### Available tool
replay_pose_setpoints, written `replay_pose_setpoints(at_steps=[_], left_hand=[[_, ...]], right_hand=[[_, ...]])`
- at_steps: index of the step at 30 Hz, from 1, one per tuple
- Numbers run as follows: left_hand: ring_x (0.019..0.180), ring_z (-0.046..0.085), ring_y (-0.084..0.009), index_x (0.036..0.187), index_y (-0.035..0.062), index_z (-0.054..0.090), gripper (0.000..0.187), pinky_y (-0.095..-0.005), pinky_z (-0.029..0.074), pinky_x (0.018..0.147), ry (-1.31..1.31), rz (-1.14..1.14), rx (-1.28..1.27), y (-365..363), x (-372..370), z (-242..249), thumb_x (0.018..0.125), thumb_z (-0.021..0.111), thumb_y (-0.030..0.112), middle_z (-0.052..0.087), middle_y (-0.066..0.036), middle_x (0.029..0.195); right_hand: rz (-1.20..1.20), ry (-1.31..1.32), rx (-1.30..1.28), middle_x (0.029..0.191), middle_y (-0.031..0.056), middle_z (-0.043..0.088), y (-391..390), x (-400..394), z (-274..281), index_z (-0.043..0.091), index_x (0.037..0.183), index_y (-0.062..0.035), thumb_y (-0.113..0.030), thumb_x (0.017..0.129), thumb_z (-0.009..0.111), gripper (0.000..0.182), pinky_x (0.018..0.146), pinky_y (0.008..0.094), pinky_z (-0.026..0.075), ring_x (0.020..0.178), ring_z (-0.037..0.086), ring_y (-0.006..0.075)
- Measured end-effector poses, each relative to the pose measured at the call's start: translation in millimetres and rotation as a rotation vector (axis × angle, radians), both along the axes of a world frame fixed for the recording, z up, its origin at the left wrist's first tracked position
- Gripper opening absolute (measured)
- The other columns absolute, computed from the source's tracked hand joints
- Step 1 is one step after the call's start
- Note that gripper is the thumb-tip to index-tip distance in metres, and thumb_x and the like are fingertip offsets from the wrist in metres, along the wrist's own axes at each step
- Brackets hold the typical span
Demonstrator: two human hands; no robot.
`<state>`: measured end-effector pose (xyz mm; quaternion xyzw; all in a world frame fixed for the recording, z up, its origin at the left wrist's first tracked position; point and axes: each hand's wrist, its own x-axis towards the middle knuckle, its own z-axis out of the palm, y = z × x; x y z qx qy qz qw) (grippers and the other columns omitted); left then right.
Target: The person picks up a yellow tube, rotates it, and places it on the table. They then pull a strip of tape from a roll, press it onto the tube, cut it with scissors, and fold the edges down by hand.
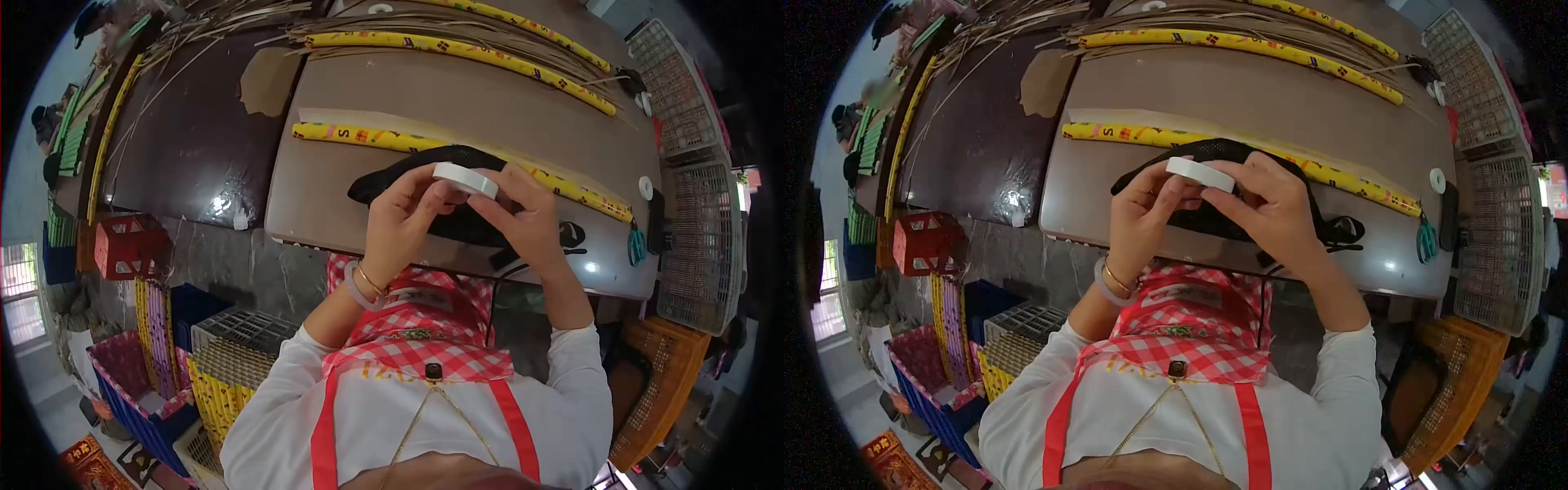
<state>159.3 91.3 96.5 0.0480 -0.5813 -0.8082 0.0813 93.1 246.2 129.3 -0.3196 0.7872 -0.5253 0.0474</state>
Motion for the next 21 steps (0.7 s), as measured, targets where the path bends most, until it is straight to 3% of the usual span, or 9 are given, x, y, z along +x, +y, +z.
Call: replay_pose_setpoints(at_steps=[3, 5, 11, 17, 21], left_hand=[[0.086, 0.059, -0.0148, 0.114, -0.0041, 0.047, 0.03, -0.0253, 0.049, 0.073, -0.004, 0.018, 0.008, -0.3, 0.6, -9.3, 0.089, 0.048, 0.013, 0.059, -0.009, 0.097], [0.087, 0.059, -0.0139, 0.114, -0.0035, 0.048, 0.031, -0.0232, 0.048, 0.072, -0.016, 0.018, 0.025, 0.0, 0.7, -11.5, 0.089, 0.049, 0.014, 0.059, -0.008, 0.098], [0.096, 0.056, -0.0146, 0.116, -0.0021, 0.047, 0.032, -0.023, 0.047, 0.075, -0.024, 0.051, 0.052, 1.1, 3.1, -13.0, 0.087, 0.052, 0.012, 0.054, -0.009, 0.106], [0.097, 0.053, -0.0145, 0.117, -0.0011, 0.047, 0.039, -0.0246, 0.047, 0.077, 0.209, 0.287, -0.322, 7.3, 4.3, -12.3, 0.08, 0.059, 0.004, 0.053, -0.009, 0.106], [0.088, 0.057, -0.0179, 0.103, -0.0002, 0.058, 0.034, -0.0257, 0.047, 0.073, 0.185, 0.376, -0.466, 9.1, 4.9, -11.0, 0.071, 0.068, 0.004, 0.056, -0.011, 0.103]], right_hand=[[-0.003, -0.096, -0.024, 0.069, -0.0024, 0.043, -0.5, 0.2, -6.4, 0.062, 0.098, -0.0039, -0.007, 0.072, 0.067, 0.027, 0.053, 0.0184, 0.031, 0.06, 0.039, 0.0056], [-0.006, -0.072, -0.047, 0.069, 0.0003, 0.042, -2.8, 0.4, -9.9, 0.063, 0.099, -0.005, -0.007, 0.071, 0.069, 0.029, 0.049, 0.0205, 0.032, 0.058, 0.04, 0.0071], [-0.058, 0.161, 0.04, 0.072, 0.0032, 0.045, -4.5, 0.3, -14.4, 0.064, 0.097, -0.0075, -0.006, 0.067, 0.07, 0.03, 0.051, 0.0236, 0.037, 0.06, 0.044, 0.0118], [-0.098, 0.496, 0.2, 0.072, 0.0039, 0.045, -4.7, 3.4, -12.2, 0.065, 0.093, -0.0109, -0.002, 0.058, 0.069, 0.036, 0.051, 0.0273, 0.04, 0.062, 0.048, 0.0167], [-0.137, 0.652, 0.241, 0.073, 0.0028, 0.046, -3.9, 6.0, -11.3, 0.065, 0.09, -0.0104, -0.003, 0.054, 0.071, 0.037, 0.052, 0.0287, 0.041, 0.062, 0.049, 0.0177]])
